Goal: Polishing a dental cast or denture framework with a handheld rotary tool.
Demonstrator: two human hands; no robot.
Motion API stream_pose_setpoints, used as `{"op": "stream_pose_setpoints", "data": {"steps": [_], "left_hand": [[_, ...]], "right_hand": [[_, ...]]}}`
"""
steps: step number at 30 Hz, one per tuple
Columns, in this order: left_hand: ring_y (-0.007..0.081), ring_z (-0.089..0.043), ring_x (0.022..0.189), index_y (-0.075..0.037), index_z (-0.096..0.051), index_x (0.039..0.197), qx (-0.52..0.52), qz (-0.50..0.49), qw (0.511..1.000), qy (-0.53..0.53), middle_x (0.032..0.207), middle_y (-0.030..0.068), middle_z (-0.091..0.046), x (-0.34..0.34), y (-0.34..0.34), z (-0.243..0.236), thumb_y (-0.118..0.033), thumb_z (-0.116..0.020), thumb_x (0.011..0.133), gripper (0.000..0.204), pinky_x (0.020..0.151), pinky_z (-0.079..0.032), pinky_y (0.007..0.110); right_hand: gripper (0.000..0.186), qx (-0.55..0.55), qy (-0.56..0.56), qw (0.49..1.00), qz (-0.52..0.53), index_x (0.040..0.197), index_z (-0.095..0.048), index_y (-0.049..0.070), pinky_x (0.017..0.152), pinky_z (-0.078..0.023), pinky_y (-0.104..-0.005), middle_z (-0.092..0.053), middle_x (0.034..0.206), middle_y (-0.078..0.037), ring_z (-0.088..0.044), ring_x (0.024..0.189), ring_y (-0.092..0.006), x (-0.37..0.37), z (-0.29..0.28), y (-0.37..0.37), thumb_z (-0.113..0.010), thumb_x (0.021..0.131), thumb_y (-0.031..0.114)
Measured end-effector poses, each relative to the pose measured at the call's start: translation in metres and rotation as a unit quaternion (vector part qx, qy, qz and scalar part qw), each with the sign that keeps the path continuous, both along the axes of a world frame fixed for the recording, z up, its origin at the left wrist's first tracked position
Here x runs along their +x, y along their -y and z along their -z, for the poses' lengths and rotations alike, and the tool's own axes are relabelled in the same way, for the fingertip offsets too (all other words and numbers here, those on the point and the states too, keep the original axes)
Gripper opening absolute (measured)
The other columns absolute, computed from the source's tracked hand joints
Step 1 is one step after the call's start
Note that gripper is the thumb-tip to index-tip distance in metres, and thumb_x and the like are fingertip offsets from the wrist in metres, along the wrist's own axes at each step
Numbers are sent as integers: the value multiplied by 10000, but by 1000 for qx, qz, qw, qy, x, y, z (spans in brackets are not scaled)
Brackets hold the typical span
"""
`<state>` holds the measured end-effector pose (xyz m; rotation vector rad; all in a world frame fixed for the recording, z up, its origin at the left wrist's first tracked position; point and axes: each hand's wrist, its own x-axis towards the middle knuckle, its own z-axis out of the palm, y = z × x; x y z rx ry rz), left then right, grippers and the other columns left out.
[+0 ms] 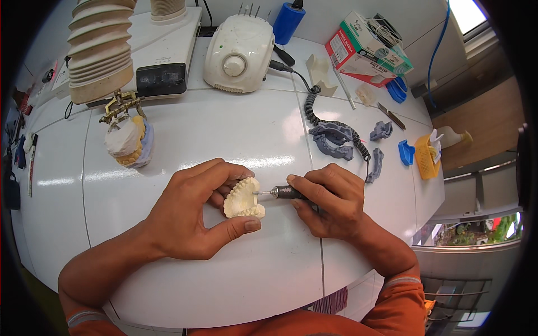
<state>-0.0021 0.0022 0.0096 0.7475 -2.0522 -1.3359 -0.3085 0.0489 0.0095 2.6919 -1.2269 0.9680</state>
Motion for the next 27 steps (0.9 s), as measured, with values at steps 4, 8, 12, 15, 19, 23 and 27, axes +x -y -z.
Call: {"op": "stream_pose_setpoints", "data": {"steps": [4,8,12,15,19,23,27], "left_hand": [[260,-793,966,94,-701,1338,-15,-2,1000,-11,1132,189,-743,-1,0,2,-250,-943,925,590,813,-675,347],[259,-793,962,96,-701,1337,-15,-2,1000,-12,1128,189,-744,-1,0,2,-257,-943,928,592,809,-673,346],[247,-792,985,99,-699,1358,-4,-2,1000,-7,1141,175,-742,-1,0,2,-254,-948,923,613,841,-670,333],[263,-795,967,102,-698,1336,-12,-3,1000,-12,1131,192,-743,-1,0,3,-287,-944,939,608,821,-679,347],[235,-791,1012,98,-698,1386,-1,1,1000,2,1147,160,-738,-1,0,-1,-236,-953,904,640,867,-663,322],[235,-789,1012,98,-696,1387,5,1,1000,-1,1145,160,-738,0,0,0,-234,-952,905,639,864,-662,324],[233,-790,1012,97,-696,1384,-3,2,1000,2,1147,159,-740,0,0,-1,-231,-950,908,632,862,-663,324]], "right_hand": [[478,-5,2,1000,5,1214,-845,60,598,-509,-347,-732,918,-48,-652,700,-206,0,1,0,-927,743,69],[480,8,-3,1000,-8,1218,-843,57,599,-511,-346,-732,919,-49,-650,700,-205,-1,0,0,-928,746,68],[487,1,0,1000,-2,1222,-844,61,599,-511,-347,-729,916,-48,-647,698,-205,0,0,0,-931,742,72],[489,-1,-1,1000,1,1224,-845,64,600,-512,-346,-728,913,-46,-650,700,-205,0,1,0,-932,743,74],[490,-3,-2,1000,4,1222,-846,65,600,-514,-342,-729,916,-44,-657,706,-203,-1,1,0,-933,740,74],[481,7,-3,1000,-8,1219,-846,63,600,-514,-340,-730,917,-44,-659,708,-201,-1,0,0,-930,746,72],[478,0,-3,1000,1,1216,-847,64,598,-513,-343,-728,911,-44,-655,703,-202,0,-1,0,-928,746,69]]}}
